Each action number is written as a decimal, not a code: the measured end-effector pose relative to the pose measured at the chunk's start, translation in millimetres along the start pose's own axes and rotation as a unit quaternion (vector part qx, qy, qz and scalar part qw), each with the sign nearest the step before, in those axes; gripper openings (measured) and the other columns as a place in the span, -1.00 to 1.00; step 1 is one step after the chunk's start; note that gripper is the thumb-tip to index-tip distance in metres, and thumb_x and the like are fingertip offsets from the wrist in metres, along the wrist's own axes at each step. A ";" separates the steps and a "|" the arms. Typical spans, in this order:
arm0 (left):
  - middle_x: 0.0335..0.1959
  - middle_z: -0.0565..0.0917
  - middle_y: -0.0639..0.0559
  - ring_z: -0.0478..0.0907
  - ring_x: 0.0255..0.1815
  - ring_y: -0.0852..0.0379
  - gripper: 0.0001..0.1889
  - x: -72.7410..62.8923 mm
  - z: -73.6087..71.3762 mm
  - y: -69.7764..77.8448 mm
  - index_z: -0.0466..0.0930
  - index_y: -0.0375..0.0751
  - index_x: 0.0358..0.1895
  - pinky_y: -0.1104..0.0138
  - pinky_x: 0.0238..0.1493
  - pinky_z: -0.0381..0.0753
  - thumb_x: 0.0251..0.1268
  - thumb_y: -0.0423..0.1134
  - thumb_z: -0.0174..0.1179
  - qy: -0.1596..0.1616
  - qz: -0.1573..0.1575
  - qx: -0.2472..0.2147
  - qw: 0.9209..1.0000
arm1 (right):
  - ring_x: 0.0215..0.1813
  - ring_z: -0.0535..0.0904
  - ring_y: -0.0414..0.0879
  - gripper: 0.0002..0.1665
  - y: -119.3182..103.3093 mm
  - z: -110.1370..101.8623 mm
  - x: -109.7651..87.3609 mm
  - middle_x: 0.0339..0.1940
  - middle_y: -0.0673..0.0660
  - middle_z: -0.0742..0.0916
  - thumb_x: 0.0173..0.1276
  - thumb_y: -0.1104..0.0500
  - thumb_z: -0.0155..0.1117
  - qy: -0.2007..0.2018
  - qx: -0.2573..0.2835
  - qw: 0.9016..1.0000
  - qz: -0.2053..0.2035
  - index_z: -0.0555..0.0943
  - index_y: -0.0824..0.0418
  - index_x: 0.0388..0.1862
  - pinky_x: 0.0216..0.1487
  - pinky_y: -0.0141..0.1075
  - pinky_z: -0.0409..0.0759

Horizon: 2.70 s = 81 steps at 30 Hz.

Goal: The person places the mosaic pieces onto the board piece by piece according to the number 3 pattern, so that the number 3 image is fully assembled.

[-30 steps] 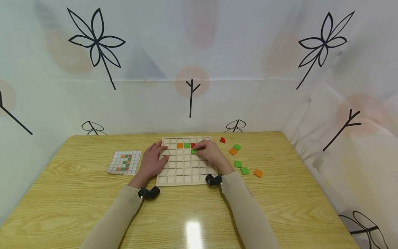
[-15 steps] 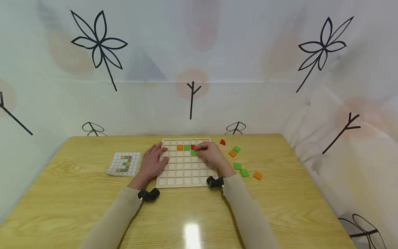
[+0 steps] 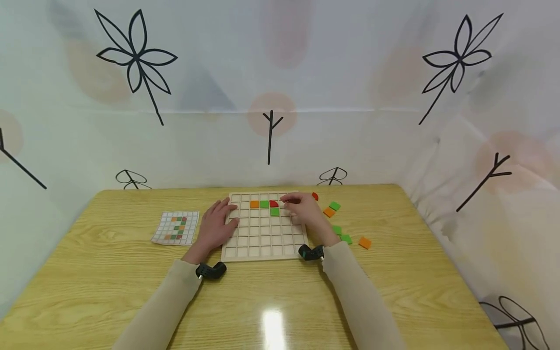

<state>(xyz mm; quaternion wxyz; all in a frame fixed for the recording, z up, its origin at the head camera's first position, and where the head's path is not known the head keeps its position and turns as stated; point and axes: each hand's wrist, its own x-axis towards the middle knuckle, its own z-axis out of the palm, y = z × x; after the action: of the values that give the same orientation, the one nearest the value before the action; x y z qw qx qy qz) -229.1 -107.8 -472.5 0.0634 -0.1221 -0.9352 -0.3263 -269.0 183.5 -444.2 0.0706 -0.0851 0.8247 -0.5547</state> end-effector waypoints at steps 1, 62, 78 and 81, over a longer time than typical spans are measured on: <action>0.55 0.20 -0.15 -0.01 0.56 -0.22 -0.55 0.0 -0.4 -0.3 0.51 -0.19 0.33 -0.16 0.48 -0.07 0.47 -0.11 0.11 0.001 0.000 0.000 1.000 | 0.15 0.55 0.05 -0.71 -0.7 -1.1 -0.9 0.15 0.20 0.68 0.46 0.25 0.24 0.003 -0.006 1.000 -0.006 0.68 0.30 0.10 0.08 -0.21 0.58; 0.56 0.19 -0.13 -0.02 0.57 -0.20 -0.55 -0.6 -0.3 -1.2 0.49 -0.17 0.35 -0.15 0.49 -0.06 0.50 -0.09 0.08 -0.008 -0.005 0.002 1.000 | 0.13 0.49 0.21 -0.64 31.7 -85.8 -50.1 0.23 0.36 0.56 0.39 0.21 0.33 0.006 -0.213 0.976 0.051 0.68 0.33 0.11 -0.02 -0.06 0.55; 0.57 0.17 -0.11 -0.04 0.58 -0.18 -0.54 1.3 1.1 -1.5 0.48 -0.16 0.36 -0.14 0.49 -0.08 0.50 -0.08 0.08 -0.008 -0.005 0.004 1.000 | 0.09 0.55 0.27 -0.67 31.9 -82.0 -51.0 0.17 0.42 0.59 0.39 0.29 0.30 0.025 -0.236 0.971 0.033 0.68 0.38 0.09 0.04 0.08 0.59; 0.57 0.17 -0.10 -0.04 0.58 -0.18 -0.54 1.3 1.2 -2.1 0.48 -0.16 0.36 -0.13 0.50 -0.09 0.50 -0.07 0.08 -0.009 -0.007 0.003 1.000 | 0.12 0.54 0.29 -0.66 33.0 -80.1 -50.4 0.13 0.40 0.63 0.38 0.27 0.31 0.033 -0.247 0.968 0.029 0.68 0.37 0.09 0.09 0.12 0.56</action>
<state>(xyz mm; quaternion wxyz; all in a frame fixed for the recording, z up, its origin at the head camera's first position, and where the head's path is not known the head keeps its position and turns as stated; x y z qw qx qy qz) -231.0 -108.4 -474.3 0.0527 -0.1185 -0.9377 -0.3224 -238.8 279.0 -443.7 0.0365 -0.0577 0.9400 -0.3342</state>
